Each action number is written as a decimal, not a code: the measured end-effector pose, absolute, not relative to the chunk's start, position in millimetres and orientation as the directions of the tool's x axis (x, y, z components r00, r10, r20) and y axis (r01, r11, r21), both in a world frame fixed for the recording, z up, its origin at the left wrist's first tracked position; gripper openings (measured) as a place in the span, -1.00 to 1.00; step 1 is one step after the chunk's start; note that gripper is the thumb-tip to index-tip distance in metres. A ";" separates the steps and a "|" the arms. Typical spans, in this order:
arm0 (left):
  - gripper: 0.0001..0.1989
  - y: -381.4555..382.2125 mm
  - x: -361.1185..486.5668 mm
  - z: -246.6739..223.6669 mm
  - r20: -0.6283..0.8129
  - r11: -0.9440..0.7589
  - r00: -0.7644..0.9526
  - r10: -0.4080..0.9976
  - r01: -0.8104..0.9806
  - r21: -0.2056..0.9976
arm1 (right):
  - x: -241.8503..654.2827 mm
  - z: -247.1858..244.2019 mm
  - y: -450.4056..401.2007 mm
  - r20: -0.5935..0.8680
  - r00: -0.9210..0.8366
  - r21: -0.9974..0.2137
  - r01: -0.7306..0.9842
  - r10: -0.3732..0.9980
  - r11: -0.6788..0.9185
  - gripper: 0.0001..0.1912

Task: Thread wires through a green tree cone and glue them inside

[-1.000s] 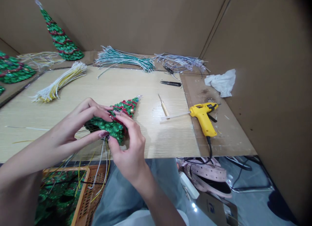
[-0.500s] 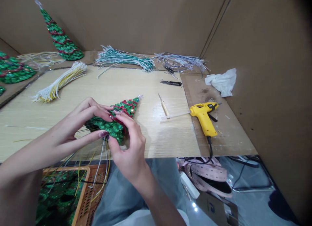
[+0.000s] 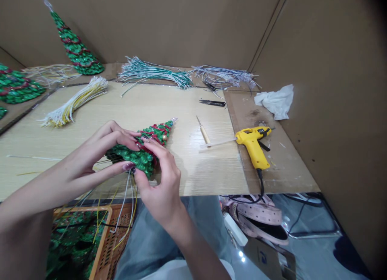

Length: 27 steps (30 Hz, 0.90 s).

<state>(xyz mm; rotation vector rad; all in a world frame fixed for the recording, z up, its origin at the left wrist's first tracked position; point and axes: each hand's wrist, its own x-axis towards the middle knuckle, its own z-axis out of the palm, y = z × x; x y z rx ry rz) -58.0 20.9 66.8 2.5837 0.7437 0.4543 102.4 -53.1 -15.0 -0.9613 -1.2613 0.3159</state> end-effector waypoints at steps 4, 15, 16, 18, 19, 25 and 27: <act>-0.80 21.5 -58.3 66.3 0.193 -0.774 0.806 0.559 0.424 0.470 | 102.6 -14.7 -53.0 0.656 0.321 -0.754 0.304 0.683 0.582 -0.58; -0.80 21.5 -57.7 66.2 0.203 -0.784 0.812 0.547 0.412 0.464 | 102.1 -15.9 -54.0 0.635 0.299 -0.771 0.292 0.712 0.566 -0.53; -0.80 21.5 -57.5 66.7 0.201 -0.785 0.814 0.545 0.412 0.463 | 102.1 -16.0 -54.1 0.637 0.299 -0.770 0.293 0.711 0.567 -0.53; -0.81 21.4 -56.6 68.1 0.203 -0.788 0.818 0.539 0.404 0.464 | 102.4 -15.7 -54.3 0.641 0.301 -0.767 0.294 0.706 0.570 -0.52; -0.81 21.4 -56.1 68.7 0.203 -0.790 0.821 0.534 0.399 0.465 | 102.6 -15.4 -54.4 0.643 0.302 -0.765 0.296 0.704 0.572 -0.52; -0.80 20.6 -51.9 71.0 0.192 -0.798 0.835 0.516 0.387 0.463 | 103.4 -13.3 -55.4 0.656 0.308 -0.754 0.314 0.689 0.577 -0.56; -0.80 20.1 -50.6 71.5 0.194 -0.798 0.834 0.517 0.387 0.462 | 103.6 -13.1 -55.2 0.665 0.307 -0.746 0.328 0.681 0.580 -0.56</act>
